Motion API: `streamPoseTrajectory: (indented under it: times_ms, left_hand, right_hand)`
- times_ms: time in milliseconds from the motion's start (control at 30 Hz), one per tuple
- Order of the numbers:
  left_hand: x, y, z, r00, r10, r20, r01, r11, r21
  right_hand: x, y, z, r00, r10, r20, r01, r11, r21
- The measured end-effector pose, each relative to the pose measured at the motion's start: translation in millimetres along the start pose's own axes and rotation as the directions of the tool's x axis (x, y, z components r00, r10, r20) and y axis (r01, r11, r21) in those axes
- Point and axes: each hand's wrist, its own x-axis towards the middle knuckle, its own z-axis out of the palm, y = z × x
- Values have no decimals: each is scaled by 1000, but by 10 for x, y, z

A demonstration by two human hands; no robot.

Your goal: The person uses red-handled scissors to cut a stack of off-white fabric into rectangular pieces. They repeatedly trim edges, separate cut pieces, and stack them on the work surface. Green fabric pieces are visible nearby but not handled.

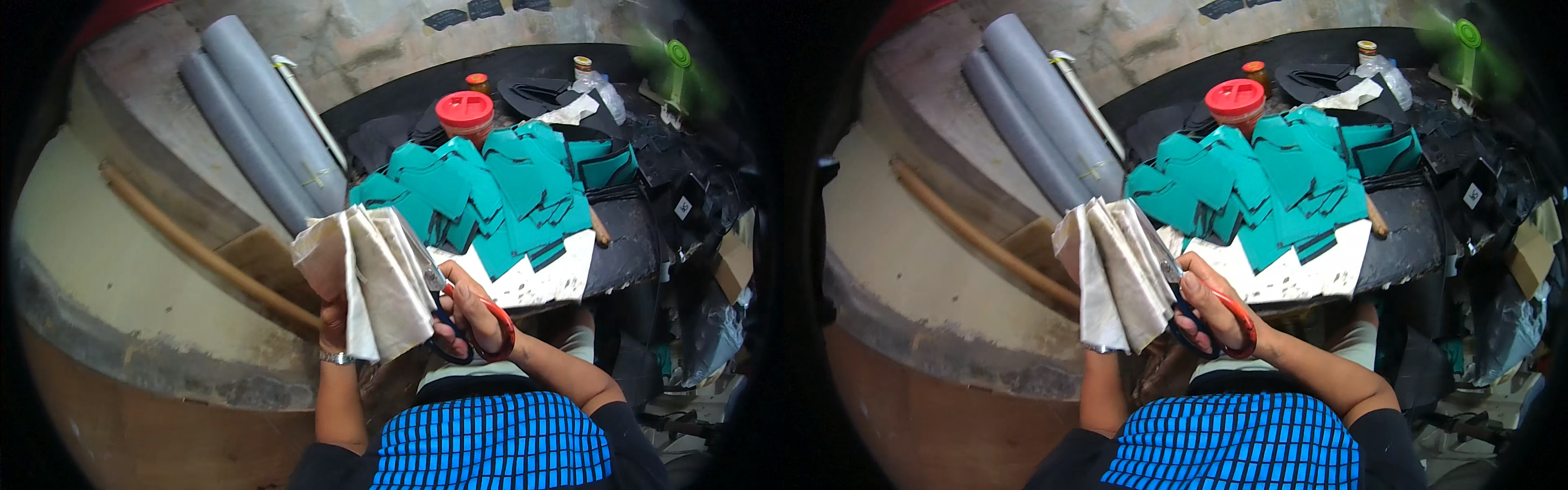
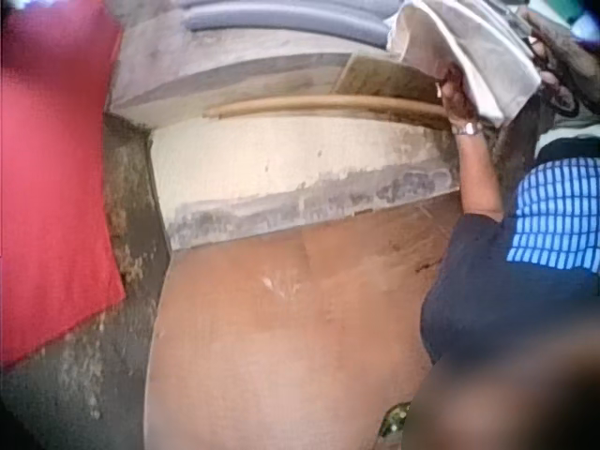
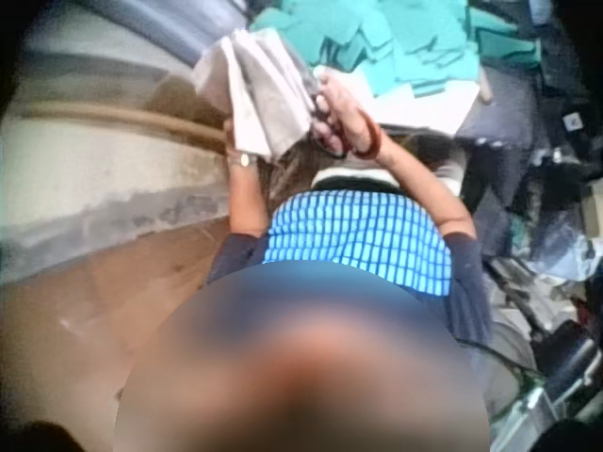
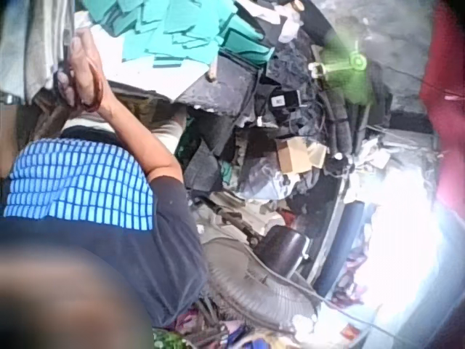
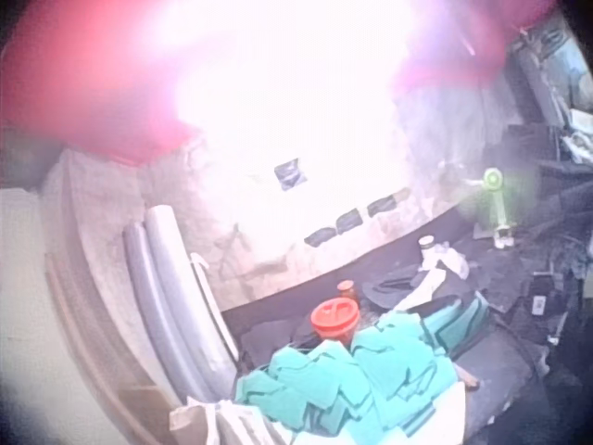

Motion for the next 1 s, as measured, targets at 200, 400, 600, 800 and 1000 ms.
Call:
streamPoseTrajectory:
  times_ms: [200, 400, 600, 800, 1000]
  left_hand:
    - [563, -1, 360, 964, -228, 134, 189, 949, 254]
    - [813, -160, 659, 909, -409, 74, 345, 842, 414]
    - [929, -271, 823, 810, -587, 10, 553, 768, 323]
    - [1028, -115, 876, 820, -572, -14, 527, 745, 408]
    - [232, 631, -137, 959, -97, -265, 145, 975, 167]
  right_hand:
    - [179, -337, -510, 989, 77, -124, -95, 984, -149]
    - [288, -490, -1118, 879, -153, -452, -177, 775, -607]
    - [522, -589, -1162, 853, -191, -486, -295, 591, -750]
    - [643, -680, -1130, 784, 89, -615, -341, 889, -307]
    - [688, -601, -1282, 698, 85, -711, -456, 818, -351]
